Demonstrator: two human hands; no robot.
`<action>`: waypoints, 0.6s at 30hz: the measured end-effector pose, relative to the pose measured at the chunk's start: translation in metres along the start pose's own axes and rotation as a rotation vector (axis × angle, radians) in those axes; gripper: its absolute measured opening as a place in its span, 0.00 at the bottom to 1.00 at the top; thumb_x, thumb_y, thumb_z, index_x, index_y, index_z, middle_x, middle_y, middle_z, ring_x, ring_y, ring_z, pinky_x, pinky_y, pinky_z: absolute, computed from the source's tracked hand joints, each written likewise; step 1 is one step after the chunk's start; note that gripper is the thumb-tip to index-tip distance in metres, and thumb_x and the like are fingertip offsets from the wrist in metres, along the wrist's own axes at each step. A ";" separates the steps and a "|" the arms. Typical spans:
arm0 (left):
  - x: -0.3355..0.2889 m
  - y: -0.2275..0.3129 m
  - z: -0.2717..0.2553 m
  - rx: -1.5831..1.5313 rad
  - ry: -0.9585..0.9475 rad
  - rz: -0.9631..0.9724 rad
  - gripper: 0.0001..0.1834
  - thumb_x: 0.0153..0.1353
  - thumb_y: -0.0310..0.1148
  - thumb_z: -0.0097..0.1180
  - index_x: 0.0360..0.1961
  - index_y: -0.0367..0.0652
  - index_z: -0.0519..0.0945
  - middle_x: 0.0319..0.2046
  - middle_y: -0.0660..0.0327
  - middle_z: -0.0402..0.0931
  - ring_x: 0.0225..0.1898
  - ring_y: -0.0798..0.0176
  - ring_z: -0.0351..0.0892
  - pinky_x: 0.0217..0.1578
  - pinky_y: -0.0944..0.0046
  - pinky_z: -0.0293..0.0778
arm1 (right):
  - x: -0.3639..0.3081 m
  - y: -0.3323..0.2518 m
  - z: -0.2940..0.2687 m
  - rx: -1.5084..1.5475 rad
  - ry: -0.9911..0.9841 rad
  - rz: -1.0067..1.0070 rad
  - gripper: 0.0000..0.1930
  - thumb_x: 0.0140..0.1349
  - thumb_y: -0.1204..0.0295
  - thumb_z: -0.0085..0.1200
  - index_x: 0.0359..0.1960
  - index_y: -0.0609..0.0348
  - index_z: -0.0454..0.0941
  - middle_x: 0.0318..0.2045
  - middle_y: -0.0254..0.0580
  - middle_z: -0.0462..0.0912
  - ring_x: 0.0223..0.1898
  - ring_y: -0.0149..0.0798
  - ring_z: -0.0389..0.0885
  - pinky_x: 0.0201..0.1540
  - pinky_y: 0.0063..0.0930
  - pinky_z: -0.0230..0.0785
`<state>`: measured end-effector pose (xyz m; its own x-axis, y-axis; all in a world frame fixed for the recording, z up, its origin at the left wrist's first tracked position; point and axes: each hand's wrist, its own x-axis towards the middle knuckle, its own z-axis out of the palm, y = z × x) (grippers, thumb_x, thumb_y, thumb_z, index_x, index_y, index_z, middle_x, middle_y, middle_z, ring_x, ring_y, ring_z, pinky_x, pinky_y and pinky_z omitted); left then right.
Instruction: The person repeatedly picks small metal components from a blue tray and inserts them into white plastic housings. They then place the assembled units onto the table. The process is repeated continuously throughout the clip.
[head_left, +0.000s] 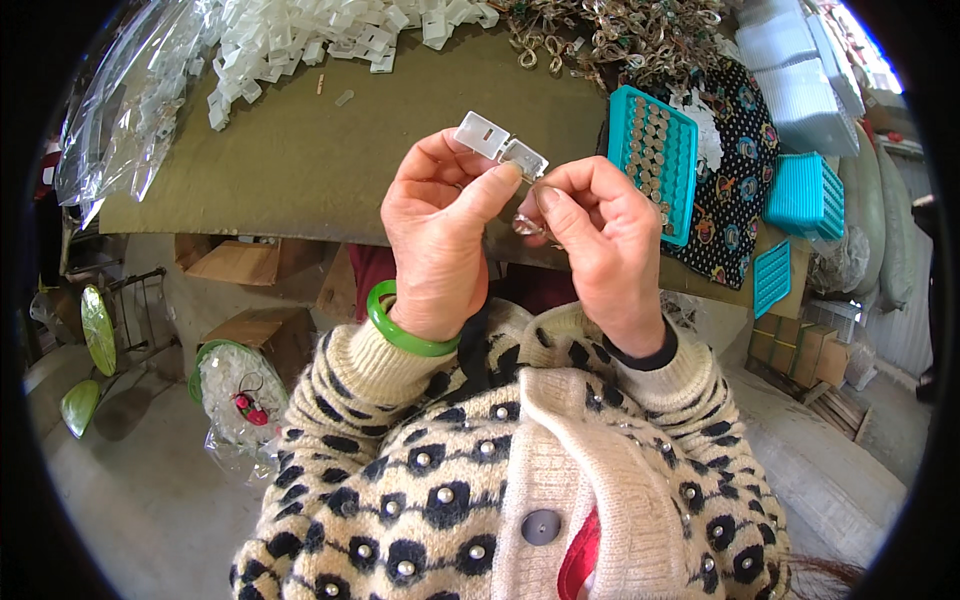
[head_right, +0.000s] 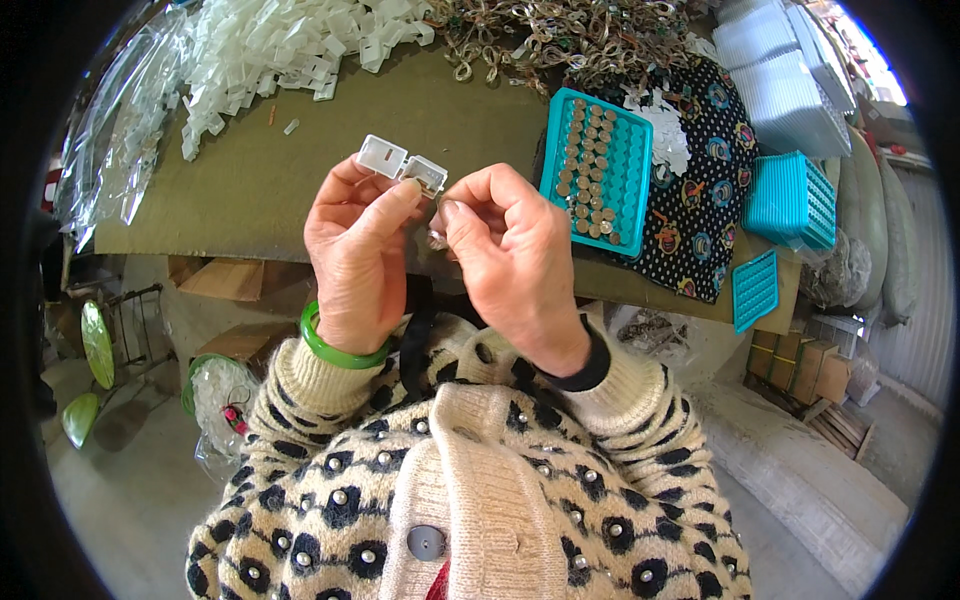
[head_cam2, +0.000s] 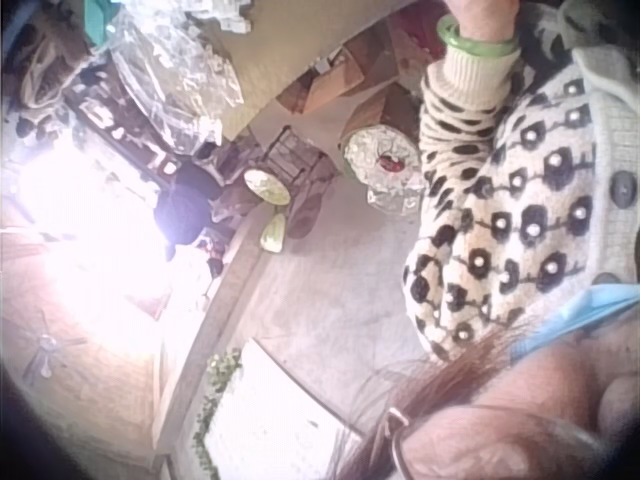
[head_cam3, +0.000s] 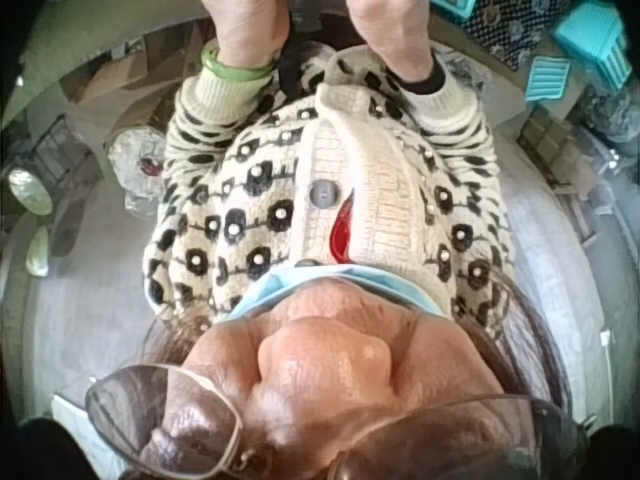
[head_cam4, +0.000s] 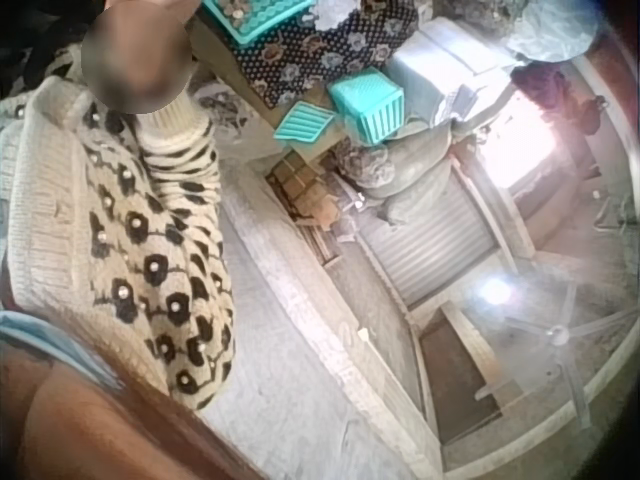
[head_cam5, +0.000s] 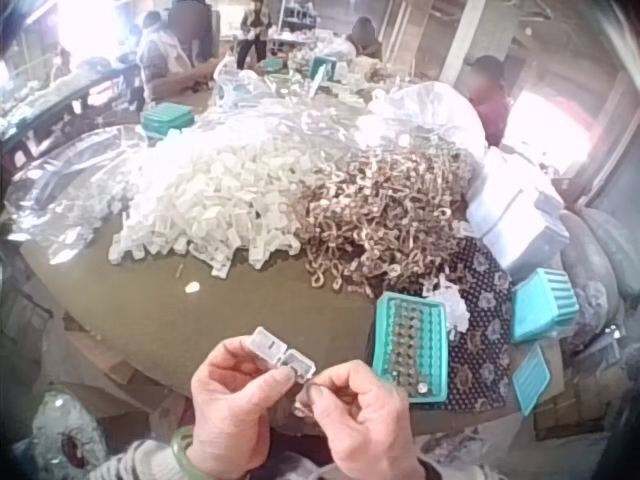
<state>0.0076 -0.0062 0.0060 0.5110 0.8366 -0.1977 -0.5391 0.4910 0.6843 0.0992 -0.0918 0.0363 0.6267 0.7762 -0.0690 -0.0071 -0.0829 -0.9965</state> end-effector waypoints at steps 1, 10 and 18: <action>-0.002 -0.003 0.001 0.019 -0.022 0.103 0.17 0.54 0.15 0.61 0.46 0.35 0.74 0.35 0.62 0.78 0.34 0.71 0.78 0.37 0.71 0.76 | -0.001 0.001 0.002 -0.182 0.038 -0.154 0.03 0.63 0.80 0.54 0.31 0.64 0.74 0.24 0.39 0.79 0.23 0.29 0.77 0.24 0.22 0.68; 0.003 -0.004 -0.004 0.797 -0.086 0.860 0.15 0.46 0.15 0.63 0.37 0.38 0.77 0.30 0.60 0.78 0.31 0.65 0.77 0.33 0.69 0.73 | 0.010 0.021 0.008 -0.749 0.159 -0.821 0.09 0.52 0.85 0.56 0.33 0.62 0.70 0.25 0.47 0.71 0.24 0.49 0.72 0.25 0.38 0.63; 0.002 0.019 -0.010 -0.104 -0.083 -0.360 0.10 0.57 0.22 0.61 0.40 0.36 0.76 0.34 0.60 0.80 0.33 0.69 0.78 0.36 0.68 0.73 | 0.007 0.021 0.007 -0.620 0.118 -0.640 0.05 0.62 0.84 0.53 0.34 0.63 0.71 0.23 0.39 0.72 0.20 0.31 0.70 0.23 0.25 0.64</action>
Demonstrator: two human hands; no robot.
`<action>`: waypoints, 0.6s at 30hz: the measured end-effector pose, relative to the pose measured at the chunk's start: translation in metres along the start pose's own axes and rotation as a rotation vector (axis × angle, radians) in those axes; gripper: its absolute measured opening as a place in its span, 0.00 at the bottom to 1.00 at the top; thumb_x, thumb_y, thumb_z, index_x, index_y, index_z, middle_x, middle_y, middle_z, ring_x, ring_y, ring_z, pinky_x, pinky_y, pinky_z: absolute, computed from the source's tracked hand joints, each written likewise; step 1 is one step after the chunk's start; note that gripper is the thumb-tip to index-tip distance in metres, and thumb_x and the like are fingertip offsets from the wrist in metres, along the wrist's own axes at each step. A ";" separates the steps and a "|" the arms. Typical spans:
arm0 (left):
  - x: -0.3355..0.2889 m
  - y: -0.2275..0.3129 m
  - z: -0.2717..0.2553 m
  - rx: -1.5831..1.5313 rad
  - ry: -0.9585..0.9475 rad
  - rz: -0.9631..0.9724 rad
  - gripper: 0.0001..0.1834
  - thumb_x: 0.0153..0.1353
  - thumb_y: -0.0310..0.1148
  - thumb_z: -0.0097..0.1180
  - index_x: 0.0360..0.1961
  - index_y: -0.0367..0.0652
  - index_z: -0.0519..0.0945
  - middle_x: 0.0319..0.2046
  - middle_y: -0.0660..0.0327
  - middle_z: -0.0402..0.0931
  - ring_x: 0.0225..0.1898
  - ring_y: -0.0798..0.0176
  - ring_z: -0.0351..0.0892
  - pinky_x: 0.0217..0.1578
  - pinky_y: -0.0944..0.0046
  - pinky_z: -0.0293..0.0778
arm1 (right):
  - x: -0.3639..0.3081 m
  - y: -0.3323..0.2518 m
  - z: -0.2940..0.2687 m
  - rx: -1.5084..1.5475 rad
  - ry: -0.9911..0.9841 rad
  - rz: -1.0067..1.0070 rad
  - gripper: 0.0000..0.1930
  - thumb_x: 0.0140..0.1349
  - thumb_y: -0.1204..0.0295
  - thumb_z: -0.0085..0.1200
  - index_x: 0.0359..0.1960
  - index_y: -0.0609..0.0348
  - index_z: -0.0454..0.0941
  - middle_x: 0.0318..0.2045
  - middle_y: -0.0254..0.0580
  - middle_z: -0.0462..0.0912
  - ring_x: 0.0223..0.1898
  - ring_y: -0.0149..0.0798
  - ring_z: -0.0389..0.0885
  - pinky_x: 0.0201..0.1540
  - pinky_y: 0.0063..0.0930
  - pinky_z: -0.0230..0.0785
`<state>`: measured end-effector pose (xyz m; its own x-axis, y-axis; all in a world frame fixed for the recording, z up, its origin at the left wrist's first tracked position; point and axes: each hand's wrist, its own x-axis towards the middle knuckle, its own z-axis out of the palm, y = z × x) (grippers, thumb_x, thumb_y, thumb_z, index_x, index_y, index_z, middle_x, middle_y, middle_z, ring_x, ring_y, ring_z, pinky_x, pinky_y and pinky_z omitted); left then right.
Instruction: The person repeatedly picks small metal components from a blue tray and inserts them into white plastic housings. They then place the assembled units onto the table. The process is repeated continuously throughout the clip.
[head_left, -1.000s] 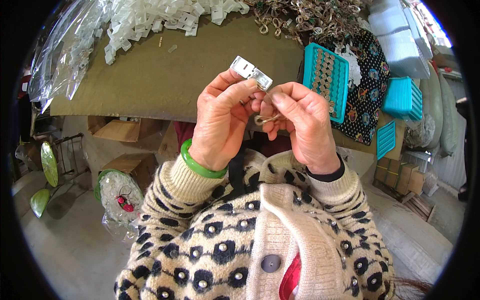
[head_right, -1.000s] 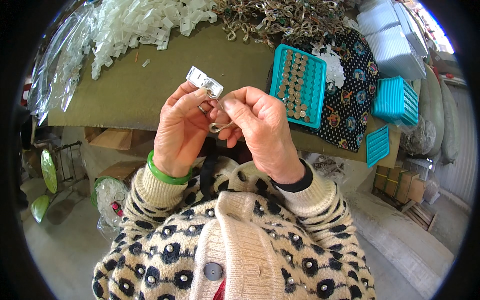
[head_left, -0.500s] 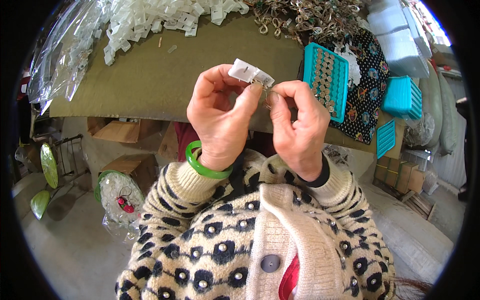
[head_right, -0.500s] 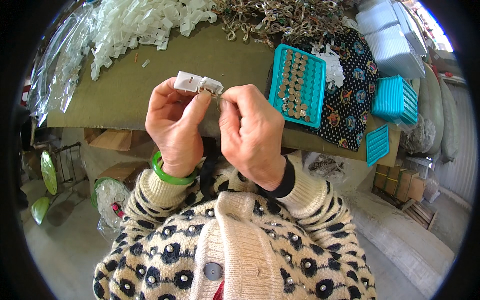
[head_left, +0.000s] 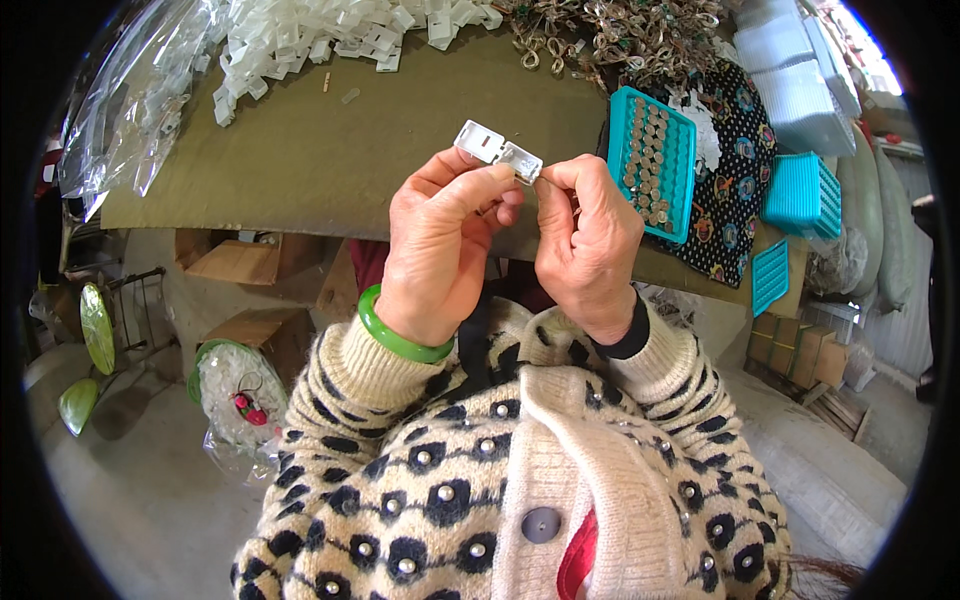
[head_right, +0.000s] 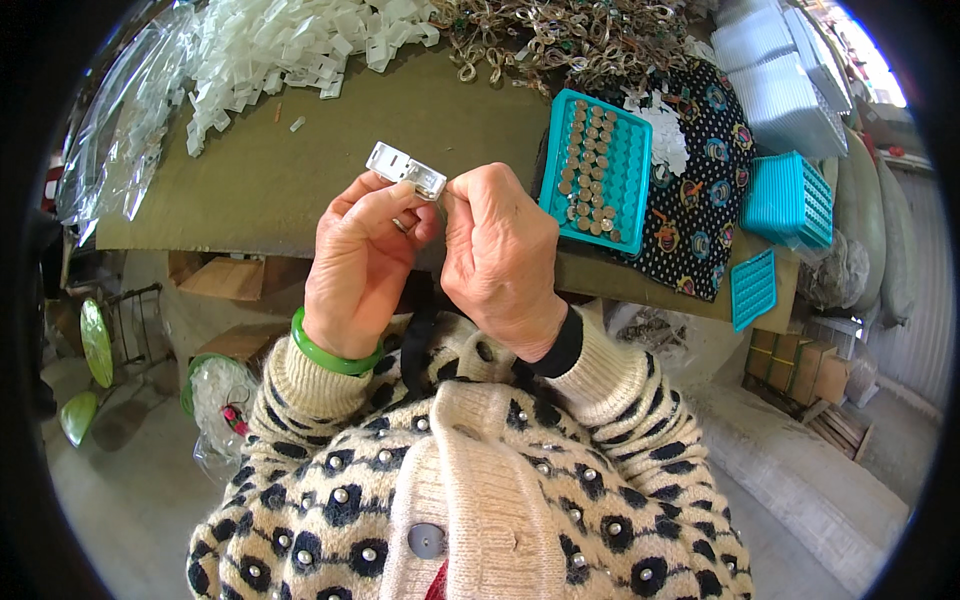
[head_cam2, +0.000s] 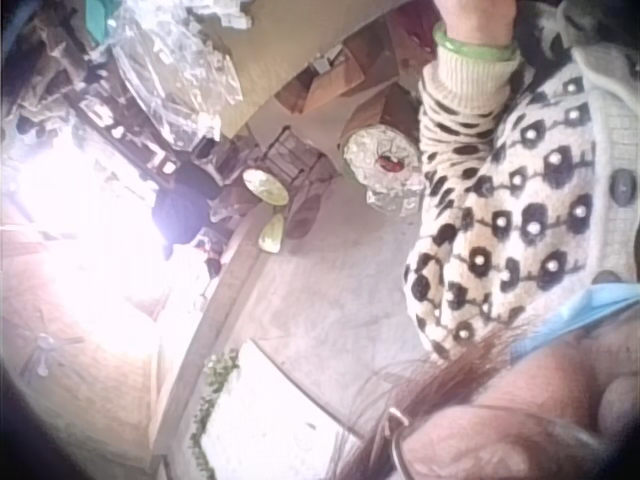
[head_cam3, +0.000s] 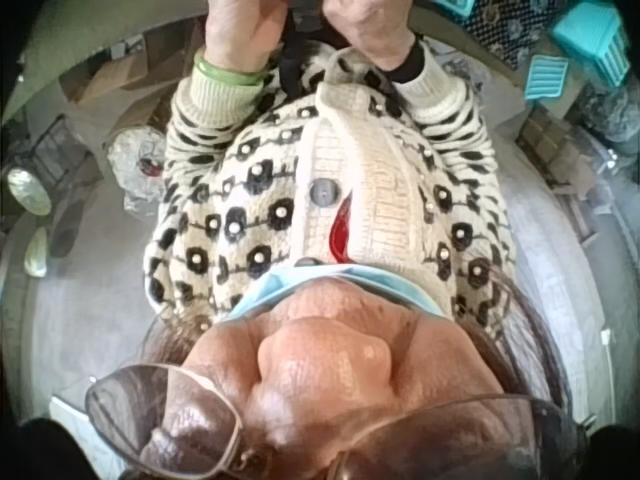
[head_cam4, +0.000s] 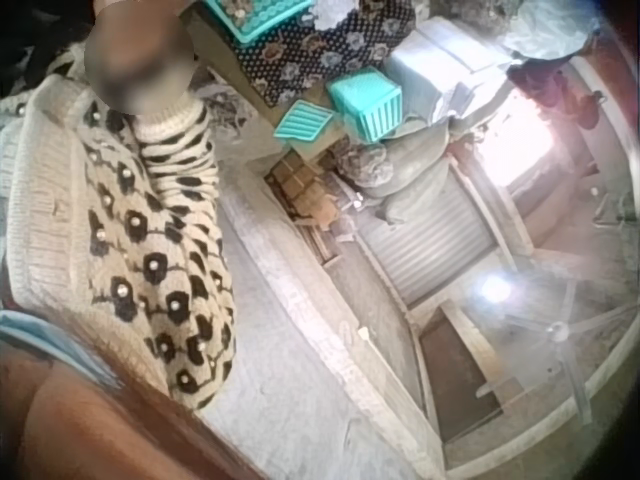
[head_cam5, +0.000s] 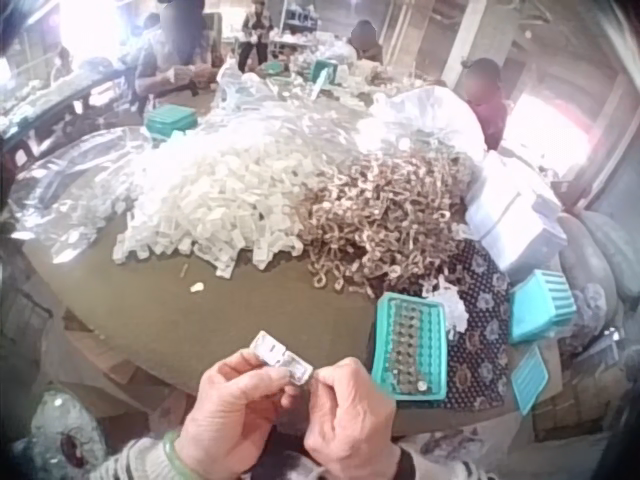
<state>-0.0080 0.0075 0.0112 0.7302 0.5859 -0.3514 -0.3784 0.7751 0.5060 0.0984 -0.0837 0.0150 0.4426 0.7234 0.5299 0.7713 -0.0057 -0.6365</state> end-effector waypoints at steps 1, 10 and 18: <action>0.000 0.000 -0.001 -0.038 -0.003 -0.029 0.09 0.57 0.22 0.60 0.40 0.36 0.77 0.33 0.60 0.80 0.32 0.68 0.78 0.35 0.68 0.73 | 0.000 -0.001 -0.001 0.040 -0.004 0.026 0.04 0.63 0.83 0.53 0.34 0.63 0.71 0.23 0.38 0.72 0.20 0.29 0.69 0.23 0.24 0.63; 0.002 0.001 0.002 -0.047 0.019 -0.002 0.11 0.59 0.21 0.58 0.43 0.36 0.74 0.33 0.59 0.80 0.32 0.67 0.79 0.31 0.69 0.74 | -0.002 -0.009 -0.015 0.637 -0.182 0.703 0.04 0.64 0.82 0.52 0.32 0.63 0.71 0.21 0.33 0.76 0.20 0.24 0.73 0.23 0.19 0.66; -0.006 -0.003 0.013 0.073 -0.041 0.197 0.14 0.63 0.19 0.54 0.50 0.31 0.70 0.36 0.56 0.78 0.32 0.61 0.83 0.32 0.63 0.84 | -0.010 -0.013 -0.007 0.540 -0.129 0.583 0.04 0.63 0.84 0.51 0.38 0.64 0.73 0.29 0.36 0.80 0.28 0.22 0.75 0.30 0.19 0.70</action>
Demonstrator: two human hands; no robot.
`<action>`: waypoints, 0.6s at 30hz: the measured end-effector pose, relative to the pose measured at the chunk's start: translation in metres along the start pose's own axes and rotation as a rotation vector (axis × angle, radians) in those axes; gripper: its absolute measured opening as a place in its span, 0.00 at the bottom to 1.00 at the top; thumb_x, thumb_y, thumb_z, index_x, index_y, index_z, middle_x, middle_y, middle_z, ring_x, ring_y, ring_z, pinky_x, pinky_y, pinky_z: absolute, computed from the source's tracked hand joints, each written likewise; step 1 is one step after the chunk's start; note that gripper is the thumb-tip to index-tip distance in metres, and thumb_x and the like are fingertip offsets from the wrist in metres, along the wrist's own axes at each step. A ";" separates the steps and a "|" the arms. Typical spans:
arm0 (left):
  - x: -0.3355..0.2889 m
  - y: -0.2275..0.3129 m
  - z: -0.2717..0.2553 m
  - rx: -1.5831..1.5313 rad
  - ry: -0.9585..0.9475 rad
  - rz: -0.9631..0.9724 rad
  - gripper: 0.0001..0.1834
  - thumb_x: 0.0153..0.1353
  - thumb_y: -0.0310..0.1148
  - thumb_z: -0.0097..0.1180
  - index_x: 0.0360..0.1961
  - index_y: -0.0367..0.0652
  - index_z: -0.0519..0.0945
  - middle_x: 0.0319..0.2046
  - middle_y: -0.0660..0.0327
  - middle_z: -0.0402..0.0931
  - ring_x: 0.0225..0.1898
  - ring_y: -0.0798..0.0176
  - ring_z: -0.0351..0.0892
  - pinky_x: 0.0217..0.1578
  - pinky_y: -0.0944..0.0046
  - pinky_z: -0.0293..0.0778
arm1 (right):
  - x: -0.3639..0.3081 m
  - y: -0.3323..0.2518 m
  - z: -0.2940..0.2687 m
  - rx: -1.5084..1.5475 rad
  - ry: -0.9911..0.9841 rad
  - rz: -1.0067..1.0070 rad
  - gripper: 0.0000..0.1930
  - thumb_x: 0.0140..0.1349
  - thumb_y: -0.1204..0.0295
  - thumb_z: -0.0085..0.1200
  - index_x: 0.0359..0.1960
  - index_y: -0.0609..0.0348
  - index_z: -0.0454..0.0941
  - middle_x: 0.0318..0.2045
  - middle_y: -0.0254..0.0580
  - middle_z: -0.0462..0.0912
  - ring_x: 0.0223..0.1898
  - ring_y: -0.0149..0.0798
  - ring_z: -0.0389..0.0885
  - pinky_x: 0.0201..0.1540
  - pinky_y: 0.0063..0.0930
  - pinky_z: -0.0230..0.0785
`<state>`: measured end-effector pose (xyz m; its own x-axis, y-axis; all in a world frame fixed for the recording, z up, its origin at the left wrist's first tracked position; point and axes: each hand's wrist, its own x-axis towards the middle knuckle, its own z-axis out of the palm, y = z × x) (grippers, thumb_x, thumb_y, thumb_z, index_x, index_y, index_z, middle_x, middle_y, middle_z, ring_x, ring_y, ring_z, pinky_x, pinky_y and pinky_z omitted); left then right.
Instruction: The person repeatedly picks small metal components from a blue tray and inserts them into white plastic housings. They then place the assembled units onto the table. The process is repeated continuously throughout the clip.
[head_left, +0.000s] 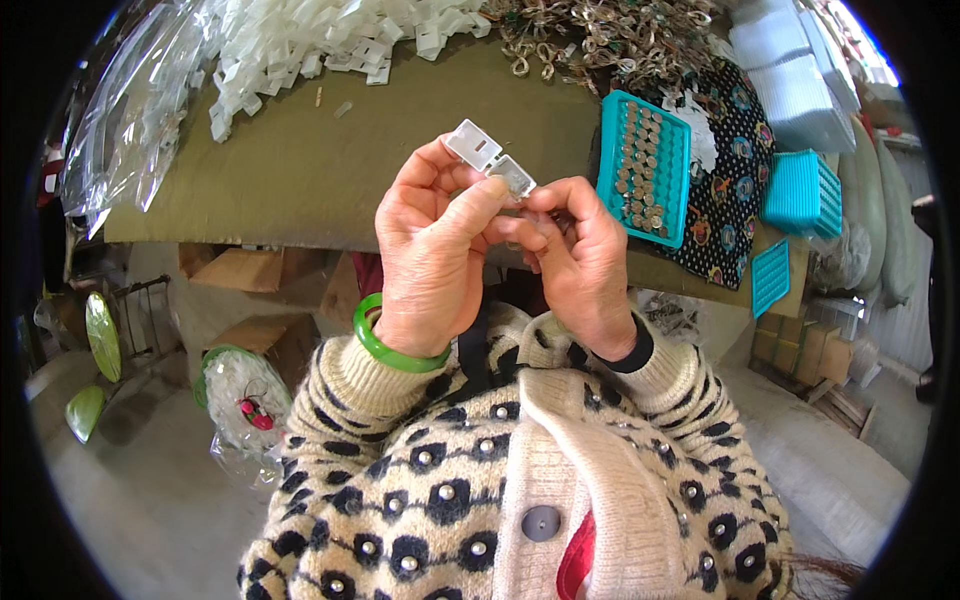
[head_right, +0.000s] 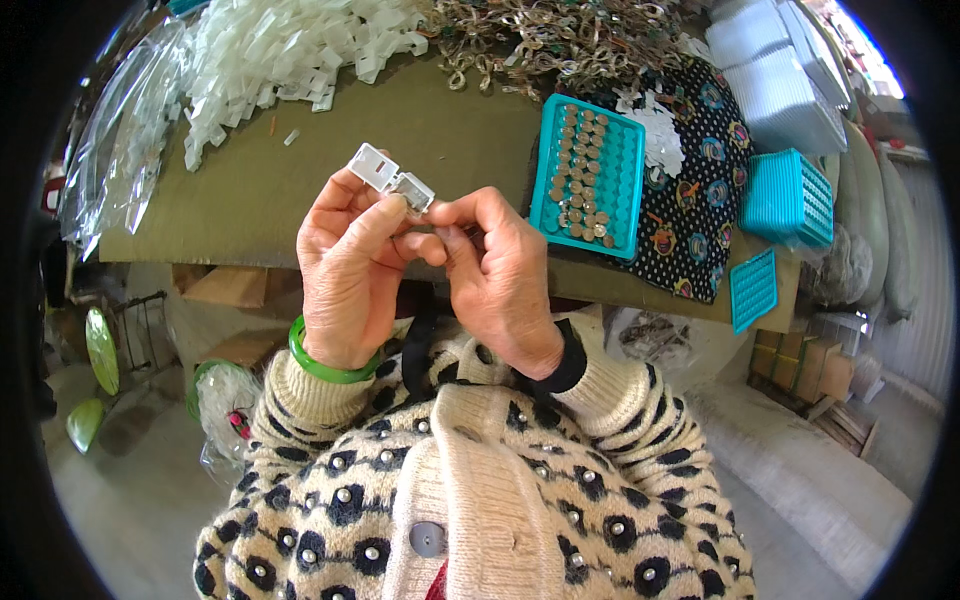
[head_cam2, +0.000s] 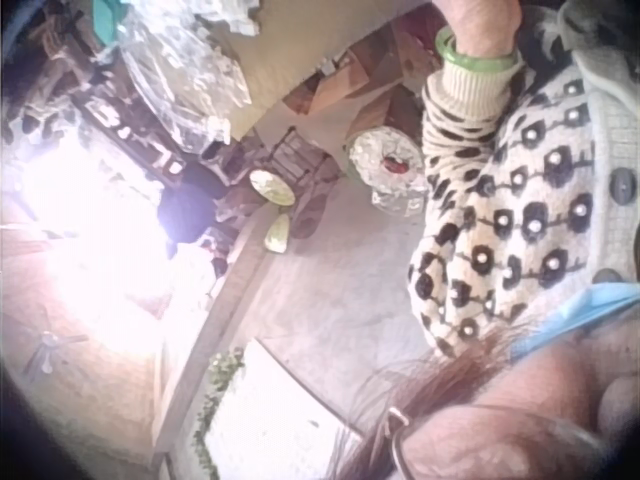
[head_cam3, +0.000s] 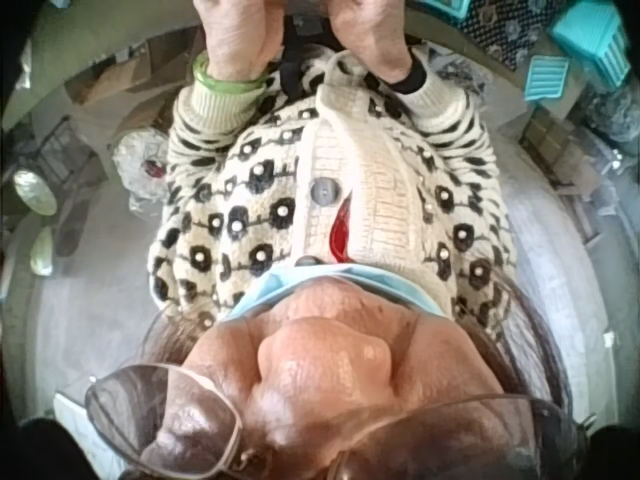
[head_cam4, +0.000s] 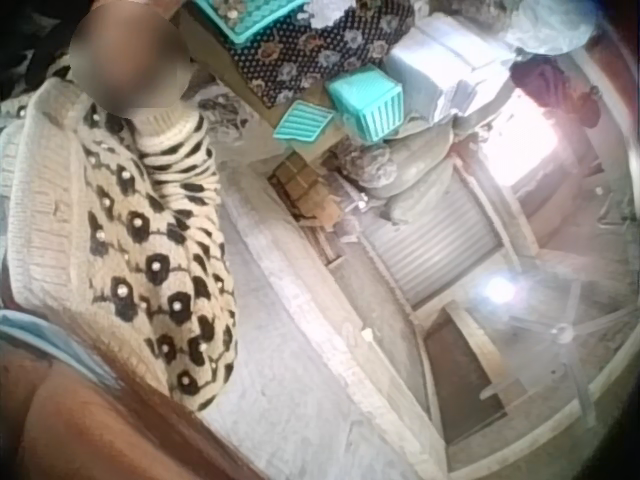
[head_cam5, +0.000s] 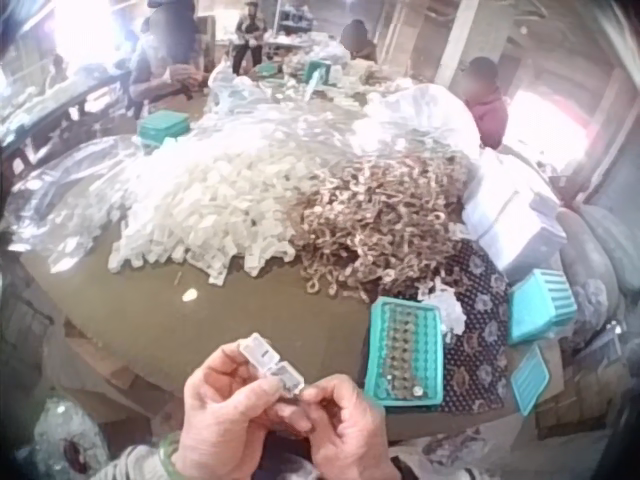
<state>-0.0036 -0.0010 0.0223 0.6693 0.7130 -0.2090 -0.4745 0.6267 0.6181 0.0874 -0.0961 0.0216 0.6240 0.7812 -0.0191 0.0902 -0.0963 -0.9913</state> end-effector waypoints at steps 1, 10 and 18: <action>0.001 0.000 0.000 -0.006 -0.020 -0.011 0.14 0.63 0.19 0.53 0.49 0.31 0.71 0.36 0.56 0.78 0.33 0.60 0.84 0.33 0.62 0.84 | -0.001 -0.001 -0.001 -0.025 0.011 -0.002 0.05 0.62 0.85 0.51 0.38 0.64 0.73 0.29 0.36 0.80 0.29 0.23 0.75 0.31 0.20 0.70; -0.011 -0.003 -0.006 0.077 -0.116 -0.262 0.10 0.65 0.23 0.54 0.46 0.32 0.76 0.38 0.56 0.80 0.36 0.63 0.83 0.37 0.59 0.84 | -0.015 -0.009 -0.091 -0.735 0.280 -0.534 0.06 0.57 0.82 0.59 0.37 0.65 0.77 0.31 0.45 0.78 0.28 0.42 0.78 0.30 0.30 0.72; -0.013 -0.016 0.009 0.153 -0.069 -0.399 0.09 0.61 0.21 0.52 0.43 0.36 0.74 0.35 0.60 0.74 0.29 0.68 0.71 0.23 0.69 0.72 | -0.015 0.008 -0.120 -1.026 0.142 -0.500 0.12 0.50 0.82 0.63 0.37 0.63 0.76 0.31 0.42 0.73 0.32 0.43 0.76 0.32 0.35 0.71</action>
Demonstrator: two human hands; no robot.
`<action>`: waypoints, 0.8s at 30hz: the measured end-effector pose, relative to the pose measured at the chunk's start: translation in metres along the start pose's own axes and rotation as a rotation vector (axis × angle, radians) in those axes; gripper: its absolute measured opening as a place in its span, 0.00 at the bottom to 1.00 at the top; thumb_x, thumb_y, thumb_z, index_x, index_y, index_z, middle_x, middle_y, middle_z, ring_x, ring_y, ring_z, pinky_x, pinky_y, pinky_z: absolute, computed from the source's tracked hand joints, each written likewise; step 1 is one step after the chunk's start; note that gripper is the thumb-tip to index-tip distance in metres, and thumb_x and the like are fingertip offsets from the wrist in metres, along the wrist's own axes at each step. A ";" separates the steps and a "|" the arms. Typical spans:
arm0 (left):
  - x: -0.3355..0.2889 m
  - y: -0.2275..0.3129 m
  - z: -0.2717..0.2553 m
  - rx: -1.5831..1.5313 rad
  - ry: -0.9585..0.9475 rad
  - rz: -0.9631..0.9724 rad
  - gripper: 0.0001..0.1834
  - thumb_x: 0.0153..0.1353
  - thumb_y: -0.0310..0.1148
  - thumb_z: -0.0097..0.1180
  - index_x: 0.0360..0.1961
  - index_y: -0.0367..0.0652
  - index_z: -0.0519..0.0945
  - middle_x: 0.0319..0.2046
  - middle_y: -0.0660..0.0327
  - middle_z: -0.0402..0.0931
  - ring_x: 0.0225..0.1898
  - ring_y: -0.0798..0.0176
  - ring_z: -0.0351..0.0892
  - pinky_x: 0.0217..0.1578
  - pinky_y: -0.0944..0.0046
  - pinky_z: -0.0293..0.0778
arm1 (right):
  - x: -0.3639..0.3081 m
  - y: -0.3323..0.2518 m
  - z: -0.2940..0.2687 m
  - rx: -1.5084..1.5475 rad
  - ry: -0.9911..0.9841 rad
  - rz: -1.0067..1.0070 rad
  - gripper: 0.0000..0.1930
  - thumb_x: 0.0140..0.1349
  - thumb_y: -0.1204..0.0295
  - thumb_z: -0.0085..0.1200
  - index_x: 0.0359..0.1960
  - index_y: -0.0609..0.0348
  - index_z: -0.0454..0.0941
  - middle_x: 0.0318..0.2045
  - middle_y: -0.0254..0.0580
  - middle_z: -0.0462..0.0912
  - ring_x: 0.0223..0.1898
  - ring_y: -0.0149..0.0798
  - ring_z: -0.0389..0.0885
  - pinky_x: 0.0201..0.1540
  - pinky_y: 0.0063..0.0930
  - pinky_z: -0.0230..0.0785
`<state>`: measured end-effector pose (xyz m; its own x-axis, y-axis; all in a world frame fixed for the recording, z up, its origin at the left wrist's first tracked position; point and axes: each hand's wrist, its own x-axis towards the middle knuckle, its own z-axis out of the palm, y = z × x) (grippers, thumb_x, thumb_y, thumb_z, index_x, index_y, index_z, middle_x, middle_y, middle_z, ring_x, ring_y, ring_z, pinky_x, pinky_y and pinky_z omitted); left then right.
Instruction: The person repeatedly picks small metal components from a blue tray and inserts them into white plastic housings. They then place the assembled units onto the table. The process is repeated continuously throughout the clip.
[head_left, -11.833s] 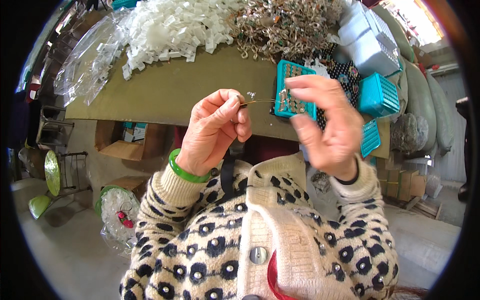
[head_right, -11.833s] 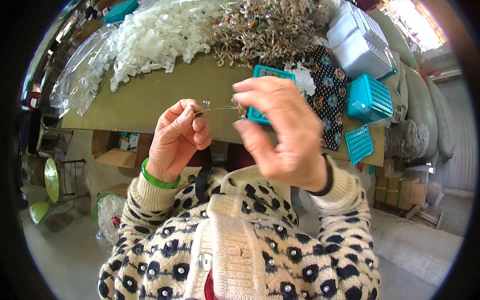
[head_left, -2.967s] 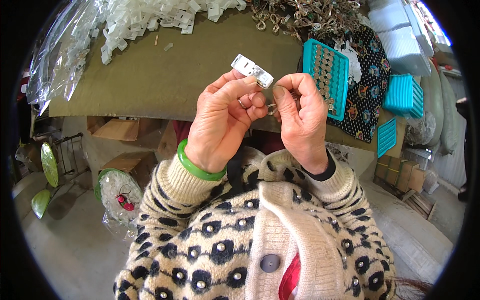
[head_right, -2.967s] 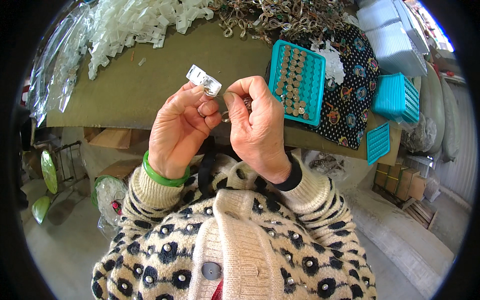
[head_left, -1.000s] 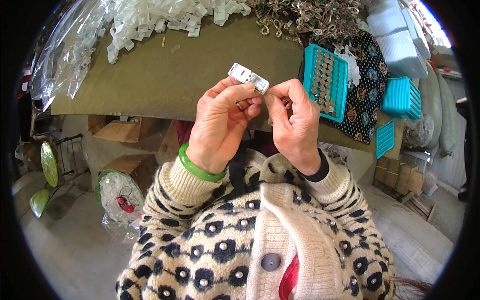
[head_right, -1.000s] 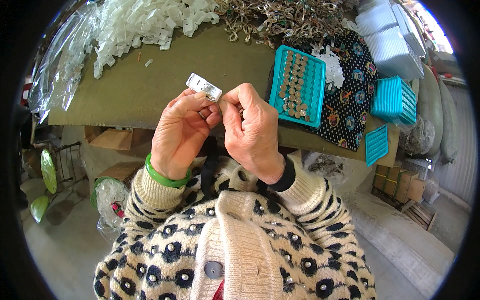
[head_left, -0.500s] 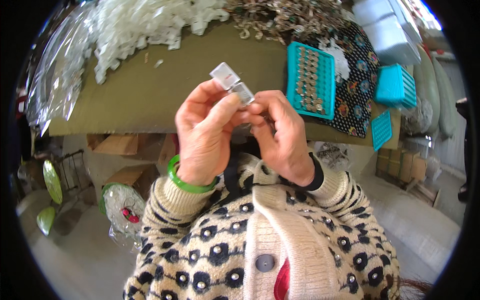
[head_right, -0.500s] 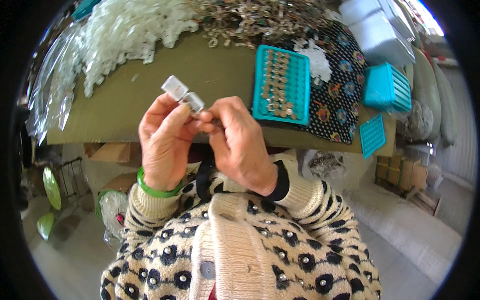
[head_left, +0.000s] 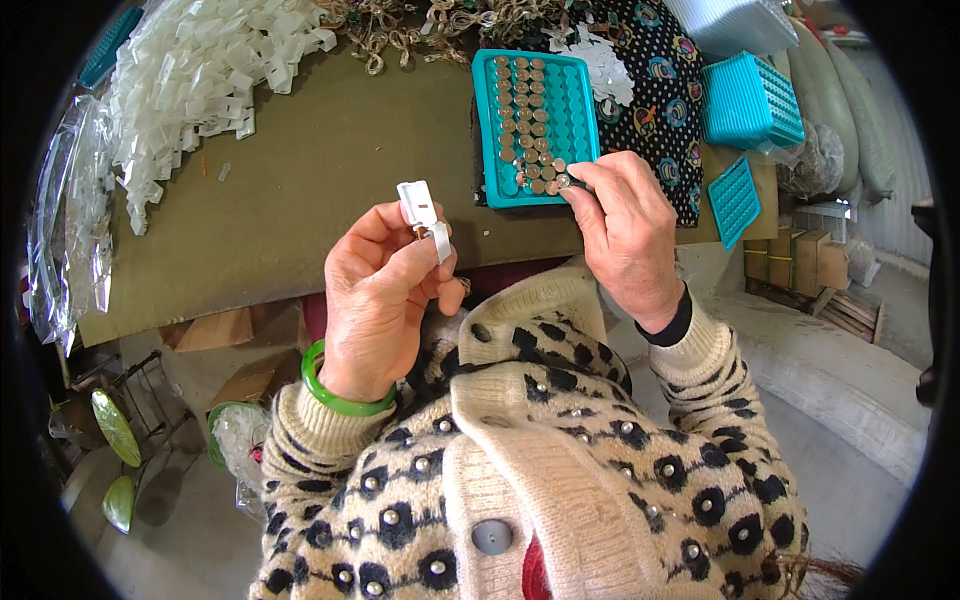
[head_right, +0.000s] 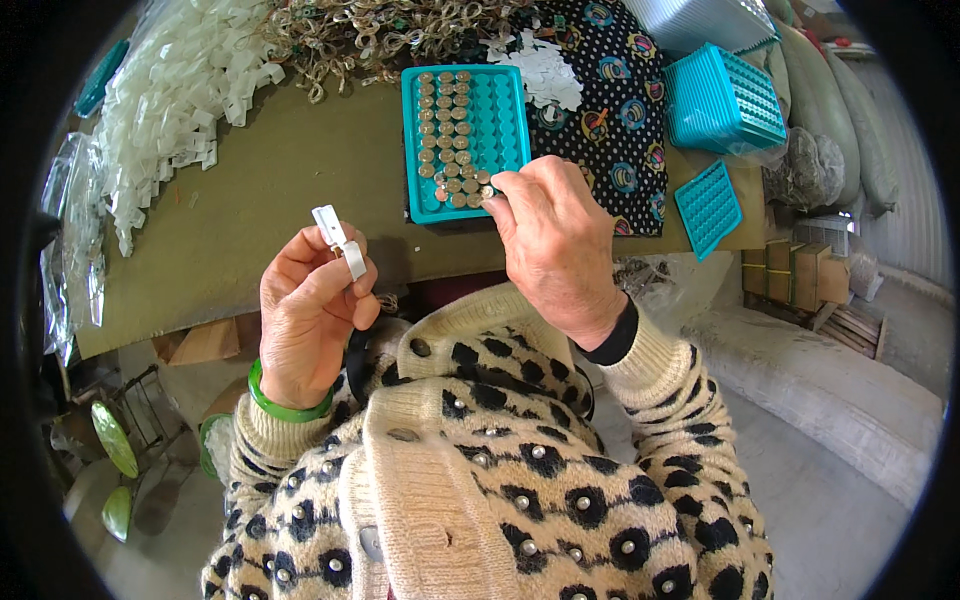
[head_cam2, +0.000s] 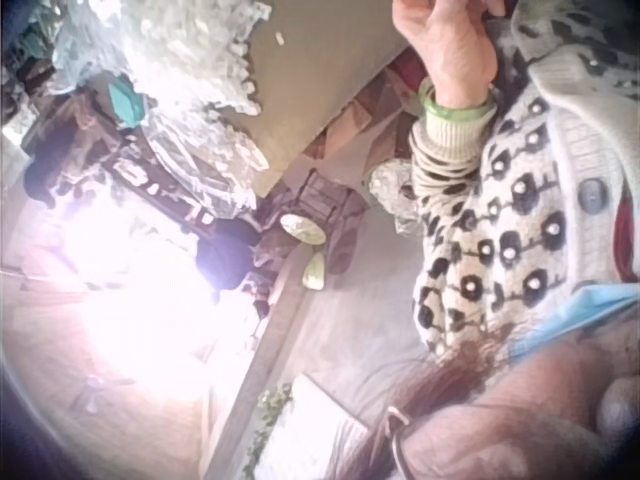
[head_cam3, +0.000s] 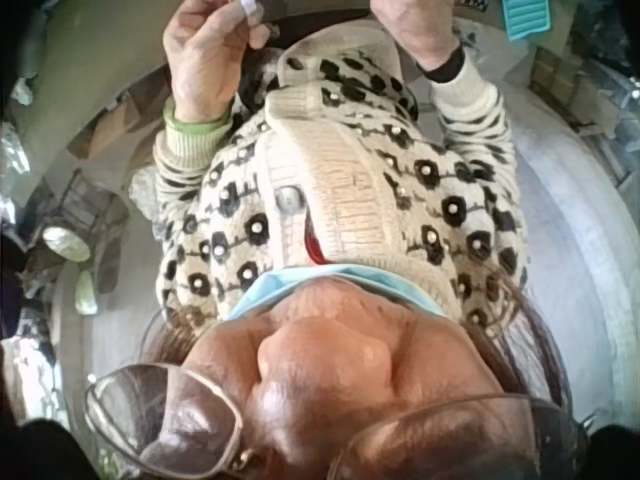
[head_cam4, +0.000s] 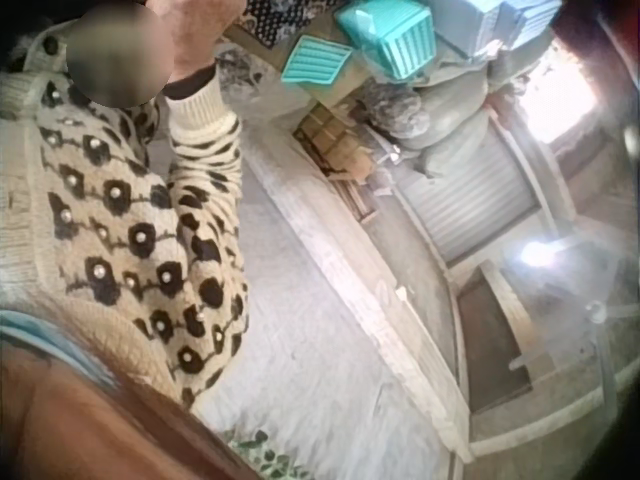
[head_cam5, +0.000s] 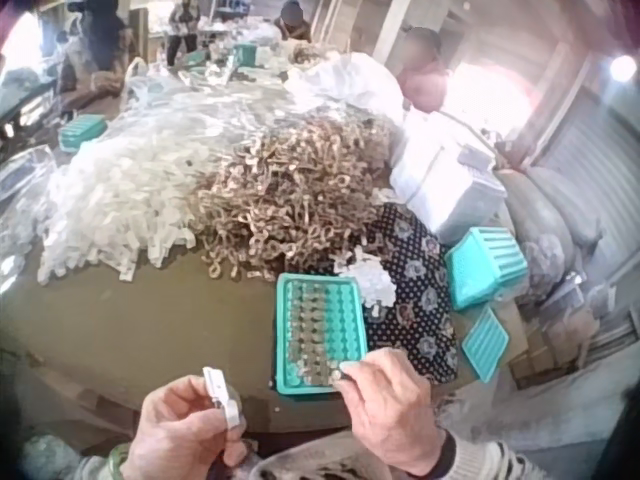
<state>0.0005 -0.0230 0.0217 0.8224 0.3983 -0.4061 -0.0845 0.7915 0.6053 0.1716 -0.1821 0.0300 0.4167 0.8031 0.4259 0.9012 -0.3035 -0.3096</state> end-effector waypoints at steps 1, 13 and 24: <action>0.001 0.001 0.002 0.003 0.001 -0.009 0.10 0.60 0.21 0.52 0.43 0.36 0.74 0.35 0.60 0.74 0.29 0.68 0.71 0.22 0.70 0.71 | 0.000 0.002 0.000 0.004 0.000 -0.011 0.12 0.50 0.82 0.63 0.37 0.63 0.75 0.31 0.42 0.73 0.32 0.43 0.76 0.31 0.35 0.71; 0.022 -0.004 0.013 0.051 -0.055 0.038 0.12 0.62 0.20 0.54 0.47 0.34 0.77 0.38 0.57 0.78 0.34 0.64 0.79 0.36 0.58 0.83 | 0.020 0.015 -0.010 0.182 -0.037 -0.075 0.10 0.52 0.84 0.60 0.35 0.63 0.73 0.29 0.43 0.72 0.30 0.44 0.75 0.31 0.34 0.70; 0.025 -0.001 0.017 0.044 -0.106 0.101 0.17 0.60 0.17 0.56 0.52 0.33 0.77 0.42 0.51 0.80 0.40 0.58 0.84 0.43 0.53 0.84 | 0.033 0.019 -0.005 0.076 -0.209 -0.145 0.08 0.51 0.83 0.56 0.33 0.63 0.75 0.30 0.42 0.73 0.33 0.43 0.76 0.33 0.33 0.72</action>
<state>0.0310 -0.0219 0.0222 0.8661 0.4218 -0.2684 -0.1470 0.7280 0.6697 0.2027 -0.1634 0.0423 0.2427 0.9263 0.2882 0.9348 -0.1440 -0.3246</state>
